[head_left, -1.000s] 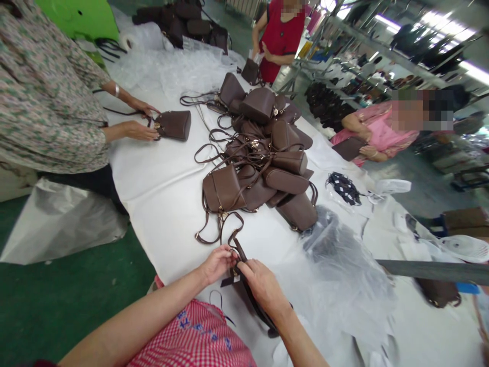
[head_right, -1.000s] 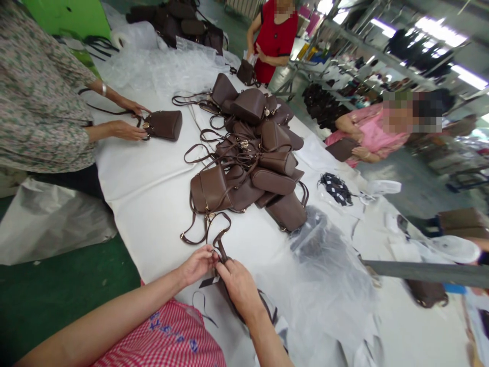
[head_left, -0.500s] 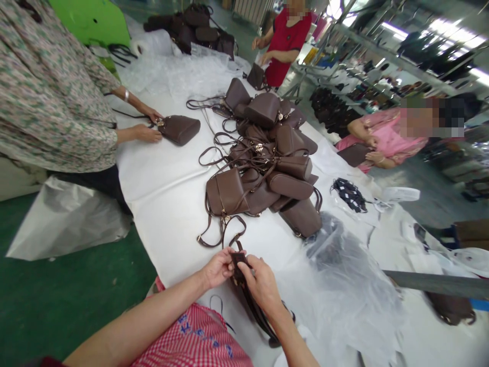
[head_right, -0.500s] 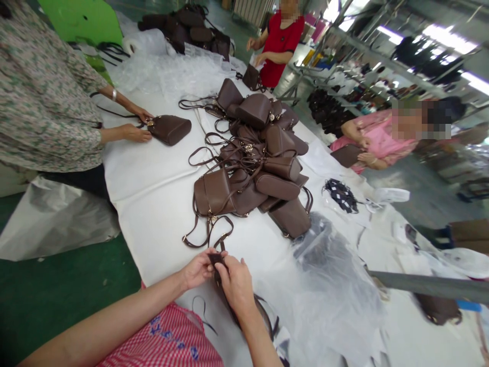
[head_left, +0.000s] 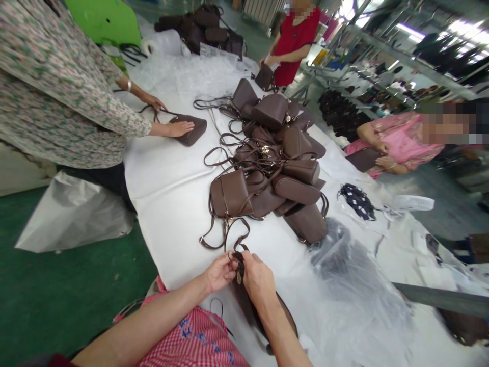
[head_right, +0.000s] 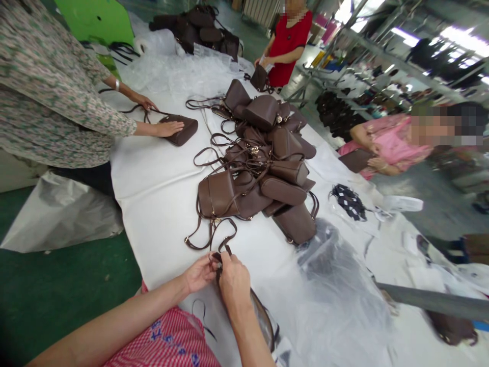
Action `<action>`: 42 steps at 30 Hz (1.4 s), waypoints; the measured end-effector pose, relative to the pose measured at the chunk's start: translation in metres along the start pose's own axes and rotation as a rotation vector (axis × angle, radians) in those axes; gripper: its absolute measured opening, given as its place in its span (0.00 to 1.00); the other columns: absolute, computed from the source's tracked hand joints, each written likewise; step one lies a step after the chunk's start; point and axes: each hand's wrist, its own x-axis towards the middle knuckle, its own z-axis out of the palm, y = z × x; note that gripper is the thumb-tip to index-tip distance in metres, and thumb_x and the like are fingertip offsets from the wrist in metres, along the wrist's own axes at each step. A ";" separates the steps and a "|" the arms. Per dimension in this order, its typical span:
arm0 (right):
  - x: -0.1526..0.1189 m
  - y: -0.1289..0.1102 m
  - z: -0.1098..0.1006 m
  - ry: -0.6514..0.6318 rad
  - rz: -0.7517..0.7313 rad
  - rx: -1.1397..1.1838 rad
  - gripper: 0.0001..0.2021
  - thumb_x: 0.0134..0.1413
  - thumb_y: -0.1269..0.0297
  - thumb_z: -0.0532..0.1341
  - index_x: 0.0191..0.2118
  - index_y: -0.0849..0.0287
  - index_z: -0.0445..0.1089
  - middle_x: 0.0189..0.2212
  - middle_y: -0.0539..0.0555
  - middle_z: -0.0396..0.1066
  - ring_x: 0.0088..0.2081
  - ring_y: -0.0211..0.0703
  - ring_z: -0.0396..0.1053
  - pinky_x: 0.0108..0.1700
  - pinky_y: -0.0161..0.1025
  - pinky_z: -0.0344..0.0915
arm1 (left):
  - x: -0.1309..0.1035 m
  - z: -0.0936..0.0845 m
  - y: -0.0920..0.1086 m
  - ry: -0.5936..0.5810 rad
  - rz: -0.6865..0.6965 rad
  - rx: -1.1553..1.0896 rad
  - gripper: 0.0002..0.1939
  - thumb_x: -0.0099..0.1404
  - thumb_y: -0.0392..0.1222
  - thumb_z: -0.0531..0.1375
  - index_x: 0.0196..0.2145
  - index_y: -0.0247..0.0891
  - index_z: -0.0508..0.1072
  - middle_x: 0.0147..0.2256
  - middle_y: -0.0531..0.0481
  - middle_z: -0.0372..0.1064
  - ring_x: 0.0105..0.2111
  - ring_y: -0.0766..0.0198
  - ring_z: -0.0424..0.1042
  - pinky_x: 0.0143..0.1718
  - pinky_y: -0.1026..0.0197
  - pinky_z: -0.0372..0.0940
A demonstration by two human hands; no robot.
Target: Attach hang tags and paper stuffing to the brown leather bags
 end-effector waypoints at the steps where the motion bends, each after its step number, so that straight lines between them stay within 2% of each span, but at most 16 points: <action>1: 0.001 -0.003 0.000 -0.024 0.009 -0.038 0.10 0.59 0.73 0.52 0.43 0.56 0.67 0.34 0.55 0.72 0.32 0.44 0.73 0.29 0.34 0.59 | 0.000 0.000 0.000 0.002 -0.003 -0.001 0.08 0.59 0.32 0.63 0.30 0.34 0.66 0.23 0.56 0.66 0.20 0.74 0.68 0.12 0.75 0.45; 5: 0.003 -0.013 -0.001 -0.064 0.018 -0.137 0.09 0.60 0.71 0.53 0.43 0.56 0.67 0.35 0.56 0.72 0.34 0.48 0.74 0.30 0.36 0.62 | -0.001 -0.002 0.000 0.005 -0.004 0.016 0.07 0.59 0.33 0.64 0.29 0.34 0.66 0.22 0.55 0.67 0.20 0.74 0.68 0.12 0.76 0.45; 10: 0.002 -0.020 0.006 -0.035 0.023 -0.215 0.10 0.60 0.73 0.52 0.42 0.60 0.68 0.34 0.60 0.71 0.35 0.50 0.74 0.34 0.41 0.65 | 0.002 0.000 0.001 -0.003 0.026 0.080 0.09 0.55 0.35 0.66 0.27 0.33 0.67 0.20 0.55 0.66 0.18 0.74 0.65 0.12 0.75 0.44; 15: 0.002 -0.023 0.018 0.035 0.000 -0.264 0.17 0.59 0.77 0.51 0.54 0.65 0.62 0.34 0.62 0.71 0.34 0.50 0.73 0.35 0.42 0.66 | 0.004 0.004 0.005 0.004 0.101 0.165 0.11 0.53 0.38 0.68 0.29 0.34 0.68 0.26 0.55 0.69 0.18 0.76 0.64 0.12 0.75 0.46; 19: 0.008 -0.020 0.019 0.016 -0.001 -0.229 0.14 0.60 0.77 0.50 0.49 0.66 0.65 0.34 0.63 0.71 0.34 0.51 0.73 0.35 0.43 0.66 | 0.003 0.010 0.012 0.015 0.124 0.304 0.14 0.50 0.41 0.69 0.30 0.34 0.69 0.25 0.55 0.70 0.19 0.74 0.66 0.15 0.73 0.51; 22: 0.012 -0.011 0.017 -0.018 -0.032 -0.169 0.11 0.60 0.75 0.51 0.43 0.62 0.68 0.34 0.60 0.71 0.34 0.49 0.73 0.36 0.42 0.65 | 0.003 0.017 0.020 0.031 0.167 0.718 0.12 0.50 0.42 0.68 0.28 0.34 0.69 0.22 0.54 0.69 0.20 0.69 0.68 0.18 0.70 0.57; 25: 0.008 0.004 0.019 0.047 -0.027 -0.159 0.12 0.57 0.72 0.57 0.47 0.57 0.65 0.39 0.58 0.70 0.39 0.50 0.71 0.38 0.41 0.64 | -0.004 0.018 0.036 0.026 0.201 1.108 0.08 0.50 0.40 0.65 0.26 0.35 0.70 0.20 0.55 0.69 0.19 0.66 0.68 0.20 0.67 0.58; 27: 0.000 0.018 0.022 0.075 0.024 -0.163 0.20 0.53 0.72 0.60 0.52 0.56 0.61 0.42 0.58 0.69 0.42 0.50 0.70 0.39 0.40 0.63 | -0.014 0.010 0.053 0.053 0.215 1.320 0.05 0.52 0.40 0.61 0.27 0.36 0.70 0.21 0.55 0.68 0.19 0.66 0.66 0.20 0.66 0.57; 29: -0.009 0.030 0.027 0.039 0.094 -0.131 0.24 0.51 0.73 0.60 0.55 0.57 0.59 0.40 0.57 0.70 0.41 0.49 0.70 0.38 0.39 0.62 | -0.028 -0.005 0.074 0.135 0.224 1.635 0.05 0.56 0.41 0.57 0.28 0.37 0.71 0.23 0.55 0.68 0.21 0.66 0.67 0.24 0.66 0.58; 30: -0.012 0.036 0.029 0.009 0.122 -0.100 0.23 0.52 0.73 0.60 0.54 0.58 0.59 0.39 0.57 0.71 0.40 0.48 0.70 0.38 0.38 0.62 | -0.035 -0.013 0.085 0.181 0.213 1.782 0.04 0.55 0.40 0.57 0.27 0.38 0.70 0.25 0.54 0.69 0.25 0.64 0.69 0.28 0.65 0.60; 32: -0.018 0.043 0.032 -0.028 0.139 -0.032 0.16 0.53 0.73 0.58 0.49 0.59 0.63 0.37 0.55 0.72 0.40 0.47 0.70 0.38 0.37 0.61 | -0.047 -0.026 0.102 0.217 0.178 1.875 0.05 0.51 0.37 0.59 0.20 0.38 0.67 0.25 0.52 0.70 0.32 0.59 0.70 0.35 0.62 0.61; 35: -0.023 0.045 0.033 -0.027 0.125 0.036 0.08 0.54 0.74 0.57 0.40 0.58 0.66 0.37 0.54 0.72 0.42 0.46 0.69 0.39 0.36 0.60 | -0.049 -0.031 0.106 0.194 0.147 1.860 0.07 0.52 0.38 0.58 0.19 0.37 0.67 0.28 0.47 0.73 0.40 0.53 0.70 0.43 0.58 0.60; 38: -0.027 0.039 0.032 -0.011 0.117 0.055 0.08 0.53 0.76 0.56 0.39 0.59 0.67 0.36 0.54 0.72 0.42 0.46 0.69 0.40 0.36 0.60 | -0.031 -0.017 0.081 0.110 0.103 1.767 0.13 0.61 0.48 0.54 0.28 0.37 0.71 0.32 0.45 0.75 0.39 0.56 0.71 0.41 0.59 0.62; 40: -0.033 0.032 0.033 -0.001 0.098 0.057 0.10 0.52 0.76 0.57 0.40 0.58 0.67 0.37 0.54 0.72 0.41 0.46 0.69 0.40 0.37 0.60 | -0.012 -0.003 0.057 0.051 -0.008 1.536 0.22 0.64 0.58 0.50 0.33 0.35 0.70 0.31 0.44 0.75 0.33 0.57 0.73 0.34 0.60 0.64; 42: -0.041 0.024 0.036 0.017 0.089 0.058 0.11 0.50 0.78 0.57 0.39 0.58 0.67 0.37 0.54 0.72 0.41 0.47 0.69 0.40 0.38 0.61 | 0.006 0.012 0.037 0.064 -0.127 1.027 0.23 0.62 0.61 0.54 0.32 0.34 0.68 0.29 0.42 0.74 0.29 0.58 0.73 0.31 0.60 0.65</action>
